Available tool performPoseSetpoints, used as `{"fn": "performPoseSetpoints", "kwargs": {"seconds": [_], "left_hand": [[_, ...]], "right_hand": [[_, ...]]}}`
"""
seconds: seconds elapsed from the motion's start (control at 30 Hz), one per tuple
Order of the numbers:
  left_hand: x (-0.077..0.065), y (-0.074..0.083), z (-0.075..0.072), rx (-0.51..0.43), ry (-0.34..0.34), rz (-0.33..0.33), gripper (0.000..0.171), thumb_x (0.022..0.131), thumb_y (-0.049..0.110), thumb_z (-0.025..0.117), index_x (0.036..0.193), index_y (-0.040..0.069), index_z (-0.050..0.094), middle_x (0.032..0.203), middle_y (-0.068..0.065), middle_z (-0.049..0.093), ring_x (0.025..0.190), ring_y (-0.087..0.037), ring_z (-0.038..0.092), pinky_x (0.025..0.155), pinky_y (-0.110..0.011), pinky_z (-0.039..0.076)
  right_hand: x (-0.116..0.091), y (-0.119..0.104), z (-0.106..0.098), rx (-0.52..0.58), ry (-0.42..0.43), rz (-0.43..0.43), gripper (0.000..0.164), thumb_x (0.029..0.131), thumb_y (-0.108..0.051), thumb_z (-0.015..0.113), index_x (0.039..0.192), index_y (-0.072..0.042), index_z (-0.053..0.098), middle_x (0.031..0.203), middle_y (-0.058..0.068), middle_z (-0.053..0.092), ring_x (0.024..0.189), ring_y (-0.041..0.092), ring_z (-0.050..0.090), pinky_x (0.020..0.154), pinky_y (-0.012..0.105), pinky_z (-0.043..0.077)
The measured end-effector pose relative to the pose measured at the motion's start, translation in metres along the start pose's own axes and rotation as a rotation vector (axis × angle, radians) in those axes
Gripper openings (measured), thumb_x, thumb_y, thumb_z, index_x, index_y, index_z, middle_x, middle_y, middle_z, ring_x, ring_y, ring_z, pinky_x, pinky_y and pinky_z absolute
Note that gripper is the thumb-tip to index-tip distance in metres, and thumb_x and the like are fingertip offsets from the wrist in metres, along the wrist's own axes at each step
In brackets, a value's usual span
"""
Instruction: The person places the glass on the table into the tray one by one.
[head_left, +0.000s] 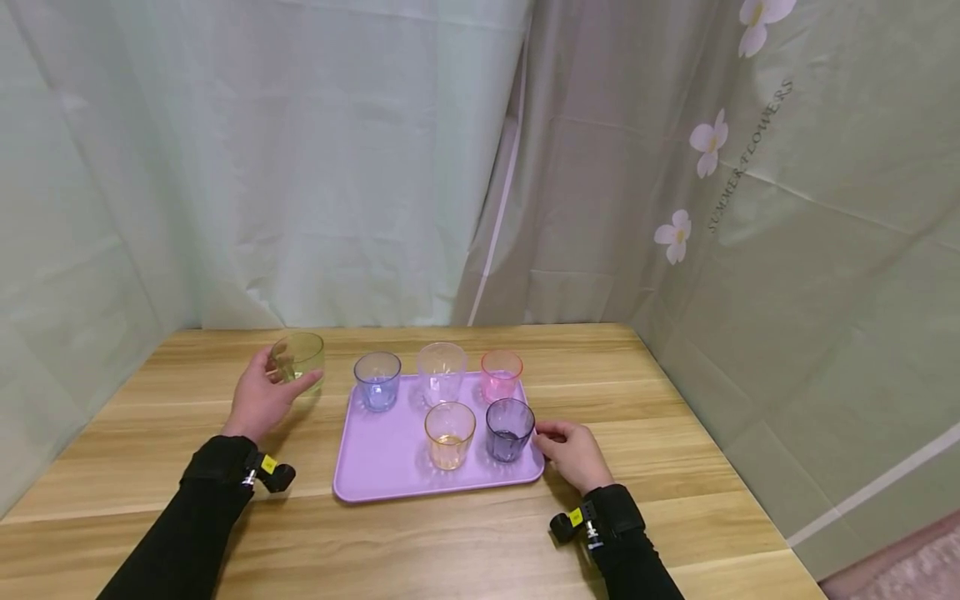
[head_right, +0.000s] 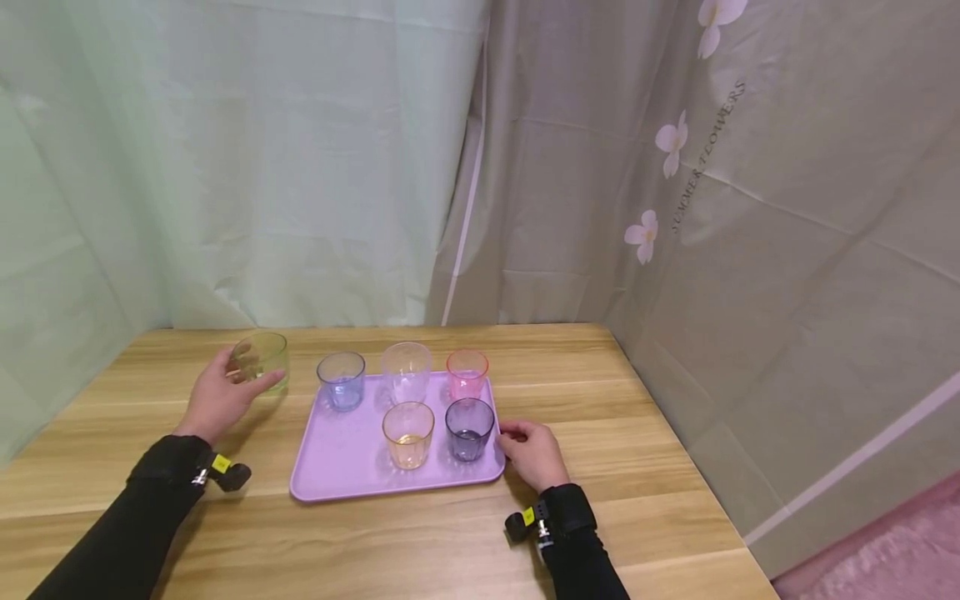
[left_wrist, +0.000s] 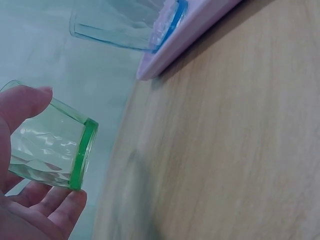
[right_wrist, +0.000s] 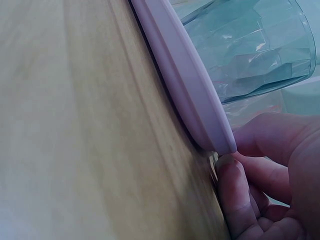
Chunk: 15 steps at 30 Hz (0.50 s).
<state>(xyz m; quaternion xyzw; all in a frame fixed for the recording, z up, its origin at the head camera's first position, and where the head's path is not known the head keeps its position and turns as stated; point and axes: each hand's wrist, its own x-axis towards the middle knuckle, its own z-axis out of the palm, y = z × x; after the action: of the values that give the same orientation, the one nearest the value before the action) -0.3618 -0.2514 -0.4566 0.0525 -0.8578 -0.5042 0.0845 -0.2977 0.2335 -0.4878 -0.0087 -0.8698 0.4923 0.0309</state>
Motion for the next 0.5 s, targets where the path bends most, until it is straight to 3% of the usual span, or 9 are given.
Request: {"fn": "performPoseSetpoints", "kwargs": {"seconds": [0.5], "left_hand": [[-0.012,0.020,-0.007,0.022,-0.040,0.052,0.104,0.101,0.053,0.077,0.173,0.003,0.022,0.167,-0.036,0.039,0.151,-0.061,0.040,0.118,-0.074,0.045]], "right_hand": [[0.000,0.000,0.000,-0.006,0.001,0.000,0.027,0.100,-0.010,0.076,0.123,0.004,0.079,0.104,0.011,0.079,0.094,0.017,0.070,0.076,0.024,0.056]]}}
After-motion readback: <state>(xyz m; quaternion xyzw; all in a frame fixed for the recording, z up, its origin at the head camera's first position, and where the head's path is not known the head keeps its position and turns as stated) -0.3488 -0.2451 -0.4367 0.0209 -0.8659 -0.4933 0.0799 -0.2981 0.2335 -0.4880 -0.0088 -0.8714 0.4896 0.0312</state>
